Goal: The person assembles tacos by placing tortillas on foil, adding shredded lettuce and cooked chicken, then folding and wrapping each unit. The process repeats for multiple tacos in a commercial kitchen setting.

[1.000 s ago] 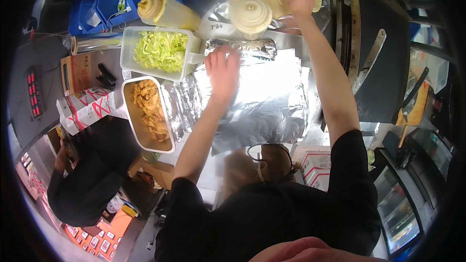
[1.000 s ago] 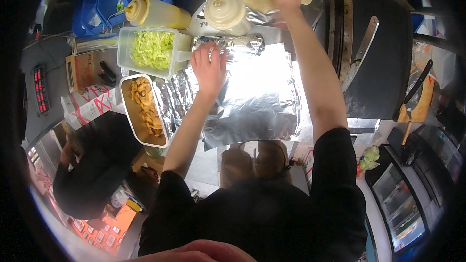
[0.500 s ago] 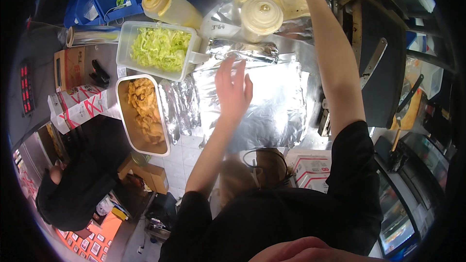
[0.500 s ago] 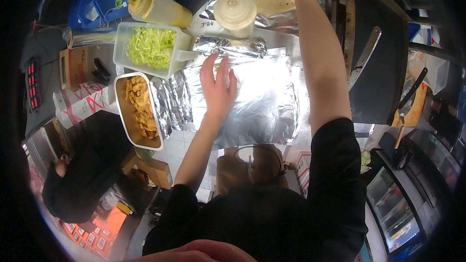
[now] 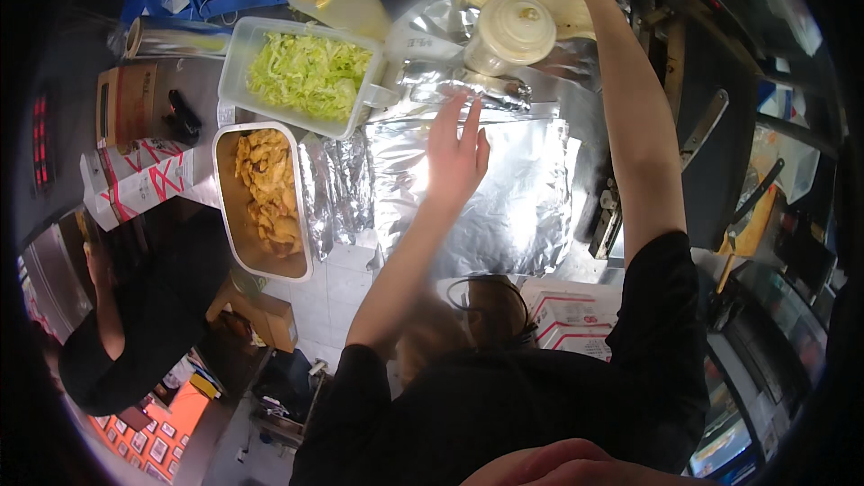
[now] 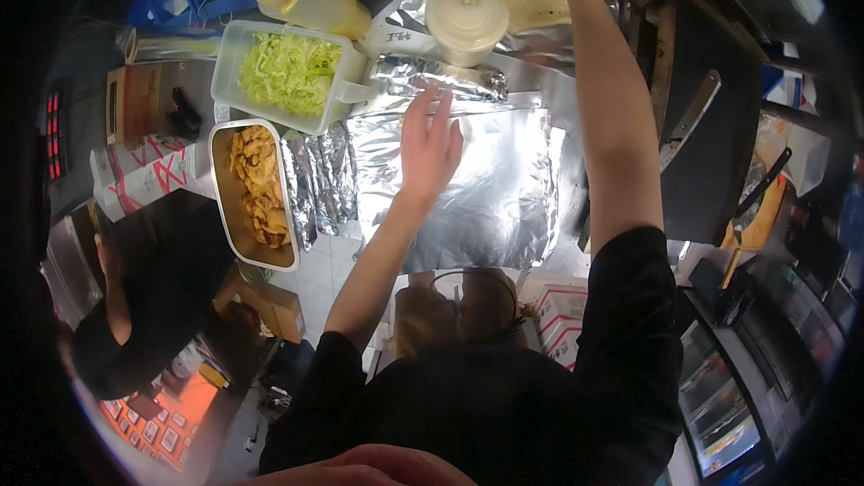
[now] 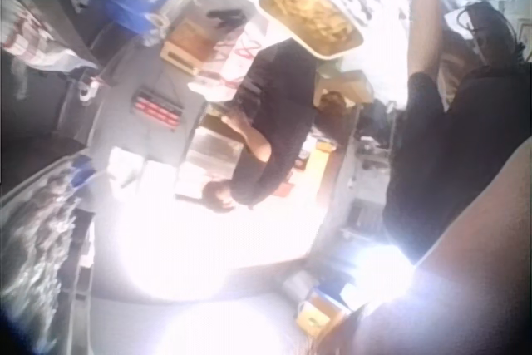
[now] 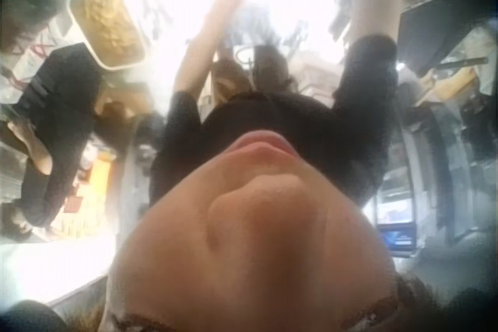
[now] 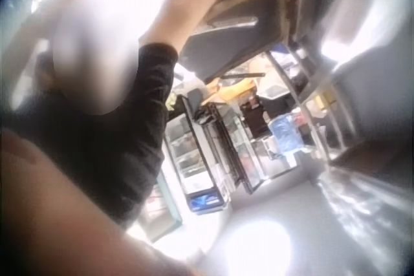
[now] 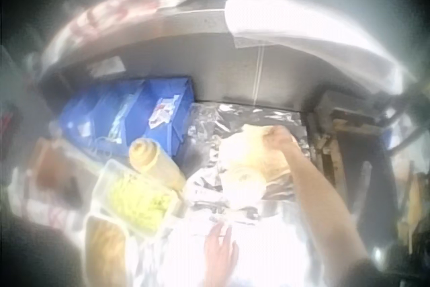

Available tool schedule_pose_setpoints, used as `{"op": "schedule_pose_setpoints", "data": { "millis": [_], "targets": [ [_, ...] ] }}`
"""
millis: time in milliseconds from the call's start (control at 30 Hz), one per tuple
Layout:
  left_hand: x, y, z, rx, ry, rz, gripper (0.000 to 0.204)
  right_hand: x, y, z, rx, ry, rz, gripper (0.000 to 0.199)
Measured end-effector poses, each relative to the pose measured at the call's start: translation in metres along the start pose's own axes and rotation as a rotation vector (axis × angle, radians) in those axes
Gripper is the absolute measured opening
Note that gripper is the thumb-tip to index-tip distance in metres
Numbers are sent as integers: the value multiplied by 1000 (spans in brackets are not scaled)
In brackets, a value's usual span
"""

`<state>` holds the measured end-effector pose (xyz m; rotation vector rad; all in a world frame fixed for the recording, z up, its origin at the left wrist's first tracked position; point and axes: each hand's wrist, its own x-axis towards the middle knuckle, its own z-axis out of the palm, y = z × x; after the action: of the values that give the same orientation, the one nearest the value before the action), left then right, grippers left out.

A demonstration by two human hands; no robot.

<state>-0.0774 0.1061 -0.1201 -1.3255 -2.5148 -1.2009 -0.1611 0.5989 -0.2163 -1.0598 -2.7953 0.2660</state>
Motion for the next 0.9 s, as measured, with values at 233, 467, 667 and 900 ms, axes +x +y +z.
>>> {"op": "schedule_pose_setpoints", "data": {
  "millis": [233,467,667,900],
  "targets": [
    [-16,10,-27,-37,-13,-103,51,-2,8,-10,103,164,5,26],
    [-51,41,-59,-188,-84,-309,45,-13,13,-98,326,453,-28,27],
    [-24,49,-44,-578,-103,-529,37,-78,-42,-231,256,586,-177,29],
    [12,112,-33,-2049,-159,-958,74,-346,-152,-285,100,614,-199,24]
  ]
}}
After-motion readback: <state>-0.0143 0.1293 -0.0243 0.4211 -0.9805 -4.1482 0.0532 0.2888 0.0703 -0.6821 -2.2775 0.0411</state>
